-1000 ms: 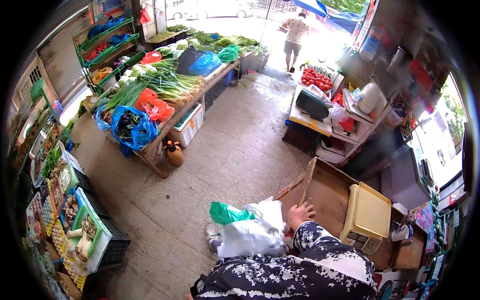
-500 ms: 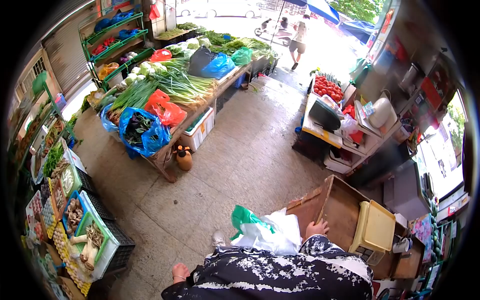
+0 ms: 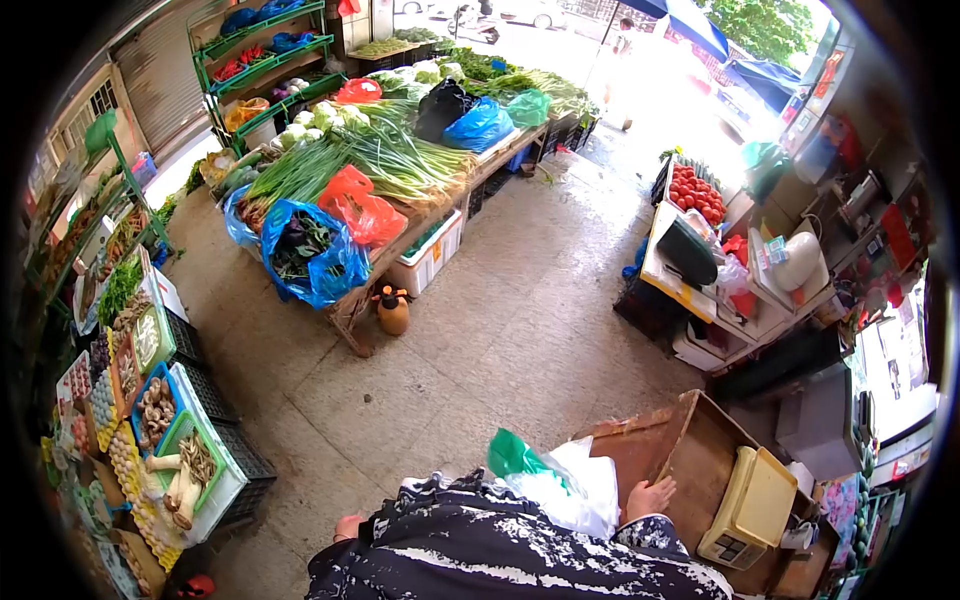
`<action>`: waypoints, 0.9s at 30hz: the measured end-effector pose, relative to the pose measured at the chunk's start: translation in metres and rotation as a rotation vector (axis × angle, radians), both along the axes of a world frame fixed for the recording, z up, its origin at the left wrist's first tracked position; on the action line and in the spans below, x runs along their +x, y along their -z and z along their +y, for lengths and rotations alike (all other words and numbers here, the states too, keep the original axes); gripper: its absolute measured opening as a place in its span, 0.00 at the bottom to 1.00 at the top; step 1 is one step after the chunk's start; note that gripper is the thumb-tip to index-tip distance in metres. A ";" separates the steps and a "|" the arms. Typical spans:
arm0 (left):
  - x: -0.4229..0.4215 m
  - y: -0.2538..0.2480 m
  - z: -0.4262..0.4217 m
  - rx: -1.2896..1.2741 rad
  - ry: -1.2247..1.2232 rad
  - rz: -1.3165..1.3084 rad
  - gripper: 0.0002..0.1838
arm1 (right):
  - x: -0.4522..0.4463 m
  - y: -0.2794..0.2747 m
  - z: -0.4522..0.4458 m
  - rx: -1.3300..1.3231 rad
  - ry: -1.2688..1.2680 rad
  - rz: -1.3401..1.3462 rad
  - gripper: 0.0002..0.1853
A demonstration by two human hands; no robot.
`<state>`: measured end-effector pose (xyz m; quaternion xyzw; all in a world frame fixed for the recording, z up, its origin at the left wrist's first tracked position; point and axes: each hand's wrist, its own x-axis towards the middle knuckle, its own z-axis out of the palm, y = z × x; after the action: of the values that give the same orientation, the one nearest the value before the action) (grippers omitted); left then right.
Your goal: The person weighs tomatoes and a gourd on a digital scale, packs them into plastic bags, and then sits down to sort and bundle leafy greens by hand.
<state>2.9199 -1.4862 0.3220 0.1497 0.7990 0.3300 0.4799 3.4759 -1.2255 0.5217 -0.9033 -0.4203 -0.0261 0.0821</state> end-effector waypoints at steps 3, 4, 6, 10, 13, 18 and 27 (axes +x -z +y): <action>-0.019 0.002 0.010 -0.095 0.561 0.435 0.09 | -0.009 0.024 0.024 -0.074 -0.149 -0.573 0.28; -0.022 -0.004 0.015 -0.103 0.559 0.429 0.09 | -0.075 -0.078 0.045 -0.031 -0.257 0.248 0.31; -0.021 -0.017 0.033 -0.070 0.226 0.139 0.10 | -0.110 -0.007 0.078 -0.084 -0.546 -0.039 0.21; -0.017 -0.051 0.076 -0.035 -0.252 -0.271 0.06 | -0.249 0.041 0.129 -0.178 -1.027 0.135 0.30; -0.007 -0.118 0.096 0.112 -0.402 -0.339 0.12 | -0.345 0.036 0.138 -0.378 -1.245 0.398 0.29; -0.021 -0.077 0.063 0.150 -0.644 -0.221 0.09 | -0.425 0.045 0.112 -0.491 -1.593 0.468 0.28; -0.097 -0.010 -0.061 -0.333 0.382 0.335 0.07 | -0.402 0.152 0.119 -1.153 -1.475 0.253 0.20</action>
<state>2.8233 -1.5476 0.3321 0.2689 0.8676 0.0688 0.4127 3.0740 -1.1068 0.3699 -0.3068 -0.8219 0.3423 -0.3363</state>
